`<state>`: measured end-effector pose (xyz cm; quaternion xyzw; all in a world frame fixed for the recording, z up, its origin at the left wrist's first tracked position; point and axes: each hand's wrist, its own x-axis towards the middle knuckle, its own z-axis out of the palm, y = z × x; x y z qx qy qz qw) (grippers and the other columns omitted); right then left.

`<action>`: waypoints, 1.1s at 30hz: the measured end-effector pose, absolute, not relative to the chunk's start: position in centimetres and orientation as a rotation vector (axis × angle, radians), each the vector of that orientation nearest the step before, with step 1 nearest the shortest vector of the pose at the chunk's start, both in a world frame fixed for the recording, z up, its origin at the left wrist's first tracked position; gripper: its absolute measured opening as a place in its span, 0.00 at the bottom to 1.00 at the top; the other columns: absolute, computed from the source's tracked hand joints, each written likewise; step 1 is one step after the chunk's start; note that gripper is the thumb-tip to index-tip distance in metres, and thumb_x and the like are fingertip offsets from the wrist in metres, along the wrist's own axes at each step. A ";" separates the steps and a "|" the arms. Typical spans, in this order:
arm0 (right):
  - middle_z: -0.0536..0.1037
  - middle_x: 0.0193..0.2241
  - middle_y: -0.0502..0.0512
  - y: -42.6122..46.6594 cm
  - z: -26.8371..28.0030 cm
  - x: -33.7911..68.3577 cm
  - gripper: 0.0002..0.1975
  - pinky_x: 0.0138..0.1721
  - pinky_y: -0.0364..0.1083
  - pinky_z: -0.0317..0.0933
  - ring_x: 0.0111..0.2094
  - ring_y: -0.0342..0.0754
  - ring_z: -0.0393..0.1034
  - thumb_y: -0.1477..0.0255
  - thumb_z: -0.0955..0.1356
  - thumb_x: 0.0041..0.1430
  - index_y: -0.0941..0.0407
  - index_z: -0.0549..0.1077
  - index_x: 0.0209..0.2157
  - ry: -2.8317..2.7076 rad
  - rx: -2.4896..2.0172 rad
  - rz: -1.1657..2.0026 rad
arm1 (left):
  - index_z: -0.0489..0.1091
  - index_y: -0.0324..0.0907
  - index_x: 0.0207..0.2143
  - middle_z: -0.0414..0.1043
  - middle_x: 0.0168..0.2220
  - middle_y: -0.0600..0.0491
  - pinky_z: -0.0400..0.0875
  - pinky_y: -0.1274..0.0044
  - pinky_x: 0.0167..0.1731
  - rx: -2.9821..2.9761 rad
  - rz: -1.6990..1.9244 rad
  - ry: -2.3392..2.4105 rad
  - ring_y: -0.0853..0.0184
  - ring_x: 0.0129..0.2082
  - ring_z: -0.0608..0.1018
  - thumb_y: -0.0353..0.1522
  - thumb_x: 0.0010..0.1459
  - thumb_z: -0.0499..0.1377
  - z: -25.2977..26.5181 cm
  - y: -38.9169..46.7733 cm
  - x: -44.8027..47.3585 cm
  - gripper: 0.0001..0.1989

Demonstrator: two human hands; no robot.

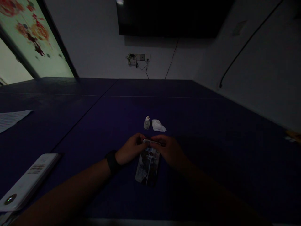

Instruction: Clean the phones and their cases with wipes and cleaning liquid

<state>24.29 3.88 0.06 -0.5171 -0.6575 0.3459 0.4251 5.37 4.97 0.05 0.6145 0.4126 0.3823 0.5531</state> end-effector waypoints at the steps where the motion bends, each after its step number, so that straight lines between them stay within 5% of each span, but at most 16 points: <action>1: 0.85 0.36 0.57 4.0 0.2 24.5 0.10 0.38 0.51 0.74 0.37 0.54 0.82 0.71 0.73 0.55 0.55 0.81 0.40 -1.647 -1.316 0.821 | 0.66 0.41 0.35 0.71 0.32 0.54 0.67 0.77 0.32 1.469 0.863 0.958 0.69 0.31 0.72 0.42 0.57 0.64 0.3 5.0 5.2 0.15; 10: 0.79 0.35 0.54 2.6 2.5 24.6 0.03 0.38 0.49 0.70 0.37 0.50 0.77 0.73 0.71 0.59 0.54 0.77 0.36 -1.885 -1.280 0.526 | 0.71 0.42 0.34 0.76 0.33 0.52 0.70 0.75 0.33 1.635 0.961 1.094 0.66 0.33 0.76 0.37 0.56 0.64 2.6 3.4 5.5 0.09; 33: 0.74 0.37 0.55 -0.5 7.1 25.4 0.11 0.41 0.50 0.67 0.39 0.51 0.69 0.82 0.69 0.58 0.54 0.67 0.37 -2.246 -1.072 0.275 | 0.68 0.43 0.36 0.73 0.32 0.55 0.70 0.76 0.33 2.004 1.214 1.129 0.70 0.32 0.75 0.29 0.60 0.62 4.1 -1.1 6.2 0.03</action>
